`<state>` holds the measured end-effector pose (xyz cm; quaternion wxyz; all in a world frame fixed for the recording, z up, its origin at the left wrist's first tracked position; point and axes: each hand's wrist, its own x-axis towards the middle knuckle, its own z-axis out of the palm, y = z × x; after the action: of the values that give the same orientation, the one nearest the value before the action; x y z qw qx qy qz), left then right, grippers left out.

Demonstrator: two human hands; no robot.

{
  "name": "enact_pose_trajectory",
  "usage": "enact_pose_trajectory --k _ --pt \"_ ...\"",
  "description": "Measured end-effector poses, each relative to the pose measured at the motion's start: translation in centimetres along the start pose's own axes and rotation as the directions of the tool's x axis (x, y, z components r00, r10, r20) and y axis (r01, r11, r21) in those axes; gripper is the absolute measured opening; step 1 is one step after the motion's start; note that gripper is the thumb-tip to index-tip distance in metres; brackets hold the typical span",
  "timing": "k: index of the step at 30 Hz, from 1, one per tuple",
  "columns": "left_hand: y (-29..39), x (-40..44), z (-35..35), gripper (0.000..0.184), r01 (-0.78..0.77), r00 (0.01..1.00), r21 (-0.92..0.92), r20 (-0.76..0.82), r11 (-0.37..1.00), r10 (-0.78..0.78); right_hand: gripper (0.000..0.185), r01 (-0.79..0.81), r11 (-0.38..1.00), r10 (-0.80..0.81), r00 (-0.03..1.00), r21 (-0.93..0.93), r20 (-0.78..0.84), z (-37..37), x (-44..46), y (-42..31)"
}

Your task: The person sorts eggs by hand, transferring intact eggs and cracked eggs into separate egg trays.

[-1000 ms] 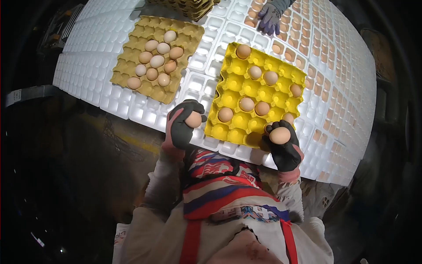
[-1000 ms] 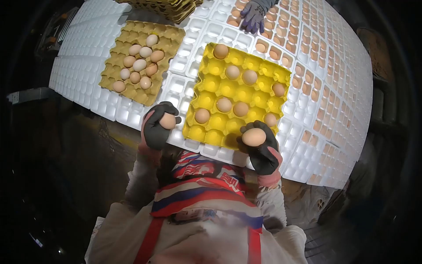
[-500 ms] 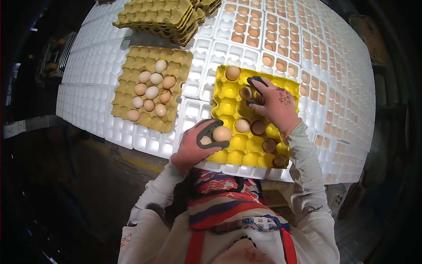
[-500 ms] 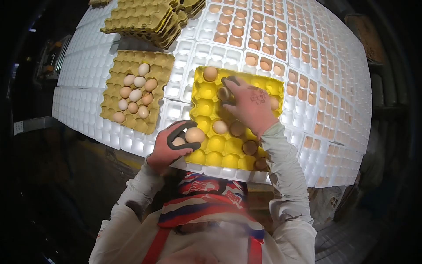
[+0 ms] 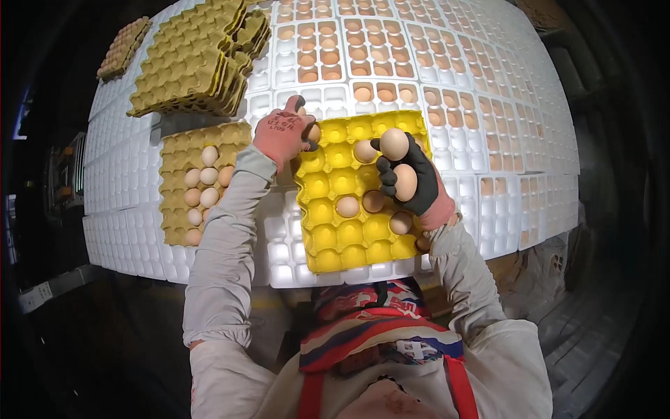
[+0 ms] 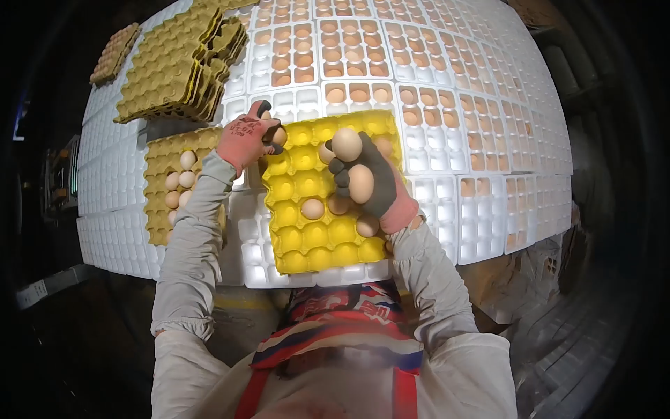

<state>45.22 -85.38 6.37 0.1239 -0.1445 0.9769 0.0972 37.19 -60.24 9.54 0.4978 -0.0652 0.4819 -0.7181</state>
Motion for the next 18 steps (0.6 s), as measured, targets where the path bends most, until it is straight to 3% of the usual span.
enact_pose_trajectory --k 1,2,3,4,5,6,7,8,9,11,12,13,14,15,16,18 --pt "-0.4 0.0 0.2 0.052 -0.023 0.999 -0.02 -0.034 1.0 0.022 0.04 -0.08 0.97 0.052 0.991 0.229 0.126 -2.4 0.6 1.1" --pt "-0.4 -0.6 -0.5 0.053 -0.048 0.995 -0.082 -0.094 0.995 0.041 0.04 -0.006 0.997 0.004 1.0 0.075 0.03 -1.6 -0.7 0.4" --pt "-1.1 -1.0 -0.2 0.053 -0.05 0.978 -0.119 -0.206 0.992 0.024 0.04 -0.028 0.957 0.004 0.997 0.29 0.083 -2.6 -1.3 0.9" --pt "-0.6 -1.8 -1.5 0.055 -0.099 0.949 -0.27 -0.316 0.958 0.009 0.039 -0.035 0.874 -0.027 0.992 0.485 0.121 -3.9 -2.3 1.1" --pt "-2.3 -1.2 0.5 0.048 -0.252 0.916 -0.751 -0.389 0.611 -0.101 0.039 0.207 0.978 -0.209 0.976 -0.03 -0.062 -4.3 -4.6 0.9" --pt "-1.1 -2.0 -0.9 0.046 -0.172 0.964 -0.963 -0.208 0.207 -0.166 0.042 0.202 0.952 -0.184 0.978 0.232 -0.098 -5.8 -6.1 1.0" --pt "1.1 -2.3 -1.0 0.053 -0.204 0.977 -0.971 -0.193 -0.126 -0.095 0.043 0.312 0.937 -0.27 0.932 0.156 -0.244 -7.6 -7.8 1.5" --pt "2.4 -1.9 -0.4 0.057 -0.128 0.97 -0.828 -0.219 -0.546 0.103 0.044 0.396 0.916 -0.348 0.866 0.068 -0.359 -9.4 -9.3 1.7" --pt "5.8 -1.9 -0.6 0.052 0.06 0.926 -0.621 -0.258 -0.782 0.276 0.046 0.43 0.881 -0.273 0.802 0.198 -0.531 -11.5 -10.9 1.1" --pt "10.7 -1.1 1.8 0.049 0.297 0.896 -0.429 -0.184 -0.853 0.404 0.042 0.506 0.861 -0.375 0.558 -0.054 -0.741 -17.9 -15.0 0.9" --pt "15.0 -1.1 2.4 0.049 0.341 0.858 -0.437 -0.216 -0.832 0.466 0.04 0.529 0.842 -0.365 0.415 -0.105 -0.833 -21.3 -17.0 0.5" --pt "18.7 -0.9 3.2 0.051 0.434 0.859 -0.311 -0.141 -0.846 0.492 0.04 0.459 0.835 -0.454 0.263 -0.303 -0.851 -25.2 -18.8 0.5" --pt "22.4 -0.9 4.0 0.055 0.499 0.855 -0.172 -0.064 -0.849 0.515 0.043 0.228 0.791 -0.605 0.153 -0.568 -0.781 -28.7 -20.2 0.0" --pt "26.2 -0.3 4.6 0.055 0.565 0.816 -0.142 -0.046 -0.813 0.576 0.045 -0.111 0.653 -0.737 0.131 -0.749 -0.663 -33.2 -21.3 0.3" --pt "30.0 0.8 5.1 0.056 0.629 0.772 -0.113 -0.028 -0.769 0.635 0.046 -0.463 0.448 -0.783 0.209 -0.764 -0.586 -34.0 -22.4 -1.7" --pt "36.8 2.8 6.4 0.059 0.695 0.717 -0.122 0.039 -0.708 0.696 0.048 -0.701 0.244 -0.654 0.391 -0.67 -0.648 -36.6 -22.8 -3.4"
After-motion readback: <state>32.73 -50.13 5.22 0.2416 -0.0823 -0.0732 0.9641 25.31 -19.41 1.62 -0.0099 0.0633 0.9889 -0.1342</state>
